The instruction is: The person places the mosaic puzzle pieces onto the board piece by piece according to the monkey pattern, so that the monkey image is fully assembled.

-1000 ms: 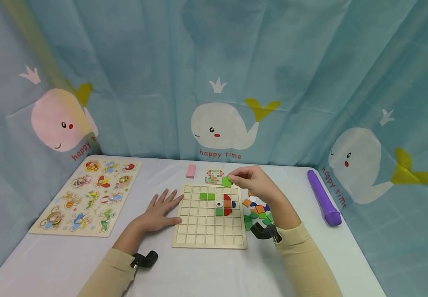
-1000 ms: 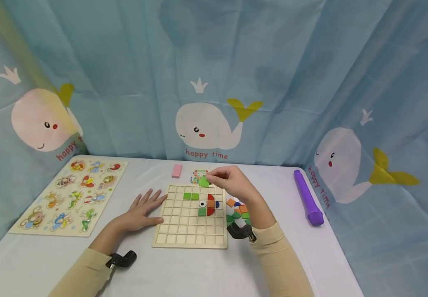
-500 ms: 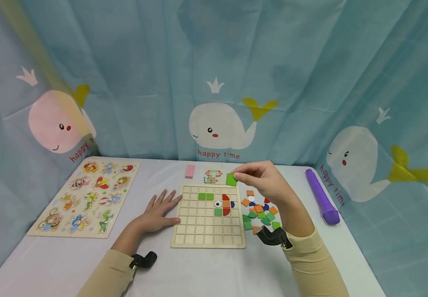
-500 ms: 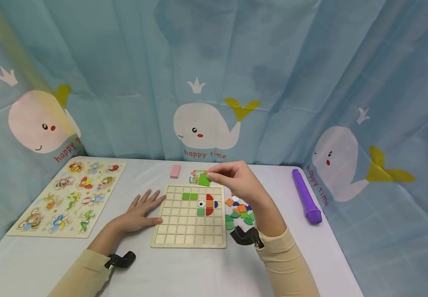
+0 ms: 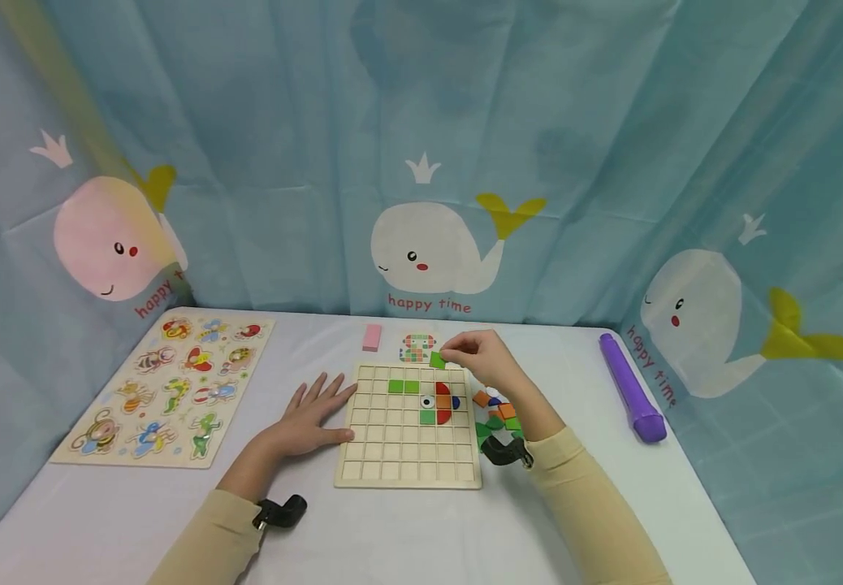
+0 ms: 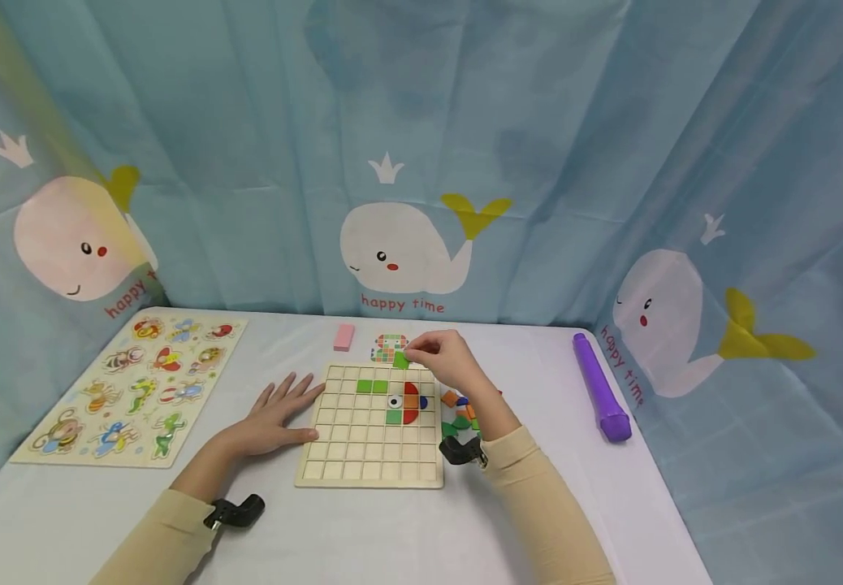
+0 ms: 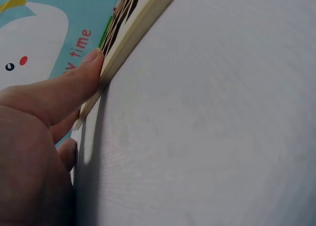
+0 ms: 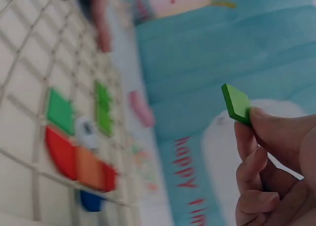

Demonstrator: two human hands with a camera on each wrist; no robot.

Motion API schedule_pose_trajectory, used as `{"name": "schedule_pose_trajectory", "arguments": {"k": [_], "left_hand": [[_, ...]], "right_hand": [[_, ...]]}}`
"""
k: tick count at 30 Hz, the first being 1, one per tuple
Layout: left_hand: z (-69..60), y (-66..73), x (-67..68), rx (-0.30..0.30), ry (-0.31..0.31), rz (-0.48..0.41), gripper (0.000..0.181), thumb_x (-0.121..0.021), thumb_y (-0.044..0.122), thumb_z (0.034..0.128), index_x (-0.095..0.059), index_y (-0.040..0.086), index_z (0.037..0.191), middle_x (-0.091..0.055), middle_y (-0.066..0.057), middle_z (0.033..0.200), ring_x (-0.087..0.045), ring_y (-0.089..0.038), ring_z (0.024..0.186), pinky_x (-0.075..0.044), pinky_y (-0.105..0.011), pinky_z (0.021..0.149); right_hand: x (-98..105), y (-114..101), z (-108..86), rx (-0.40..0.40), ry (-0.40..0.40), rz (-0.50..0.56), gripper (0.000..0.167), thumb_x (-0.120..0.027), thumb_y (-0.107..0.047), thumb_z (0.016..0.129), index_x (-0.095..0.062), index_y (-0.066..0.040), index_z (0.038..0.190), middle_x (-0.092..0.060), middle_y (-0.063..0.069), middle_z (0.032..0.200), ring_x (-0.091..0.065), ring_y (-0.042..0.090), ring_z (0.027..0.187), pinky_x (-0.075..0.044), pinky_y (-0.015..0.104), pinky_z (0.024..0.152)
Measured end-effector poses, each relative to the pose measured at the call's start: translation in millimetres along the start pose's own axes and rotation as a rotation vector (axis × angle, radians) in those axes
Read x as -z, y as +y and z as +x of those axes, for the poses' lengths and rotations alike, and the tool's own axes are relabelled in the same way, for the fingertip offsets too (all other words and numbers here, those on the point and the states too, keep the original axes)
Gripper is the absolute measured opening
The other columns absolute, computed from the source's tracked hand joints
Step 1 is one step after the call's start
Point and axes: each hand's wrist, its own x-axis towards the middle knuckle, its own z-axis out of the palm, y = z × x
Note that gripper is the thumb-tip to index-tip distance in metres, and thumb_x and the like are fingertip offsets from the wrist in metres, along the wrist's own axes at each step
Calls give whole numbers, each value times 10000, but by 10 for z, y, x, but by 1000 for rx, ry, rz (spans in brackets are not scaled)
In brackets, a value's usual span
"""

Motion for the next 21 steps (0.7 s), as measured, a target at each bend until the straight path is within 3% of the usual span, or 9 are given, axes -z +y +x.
{"name": "schedule_pose_trajectory", "arguments": {"k": [7,11,15,21], "left_hand": [[-1,-24,11,2,-5,-17,922,-702,584,869,-296,208,1606,-128,-130,1699,53,-408,1562,98,-629,1215],[-2,-4,20,4,-20,-14,1111,-799,641,727,-289,196,1608,-119,-137,1699,55,-413,1561,83,-639,1216],[-12,5,33,-7,-23,2,1287,-887,645,571,-289,170,1607,-120,-154,1696,44,-428,1558,60,-649,1216],[-11,1,49,-18,-25,12,1317,-899,645,541,-294,158,1604,-128,-162,1694,33,-439,1555,50,-658,1212]], "right_hand": [[-344,373,204,-82,-35,-131,125,-703,-258,966,-787,-168,943,-754,4,890,-652,166,812,-550,330,725],[-441,424,224,-56,-60,-202,117,-700,-229,968,-781,-155,929,-734,1,864,-611,142,716,-527,306,643],[-486,418,219,-23,-70,-271,101,-698,-209,968,-770,-157,920,-706,-27,840,-600,131,711,-514,303,643],[-528,460,229,-32,-69,-317,119,-693,-206,972,-757,-150,888,-673,-36,791,-563,128,666,-488,280,614]]}}
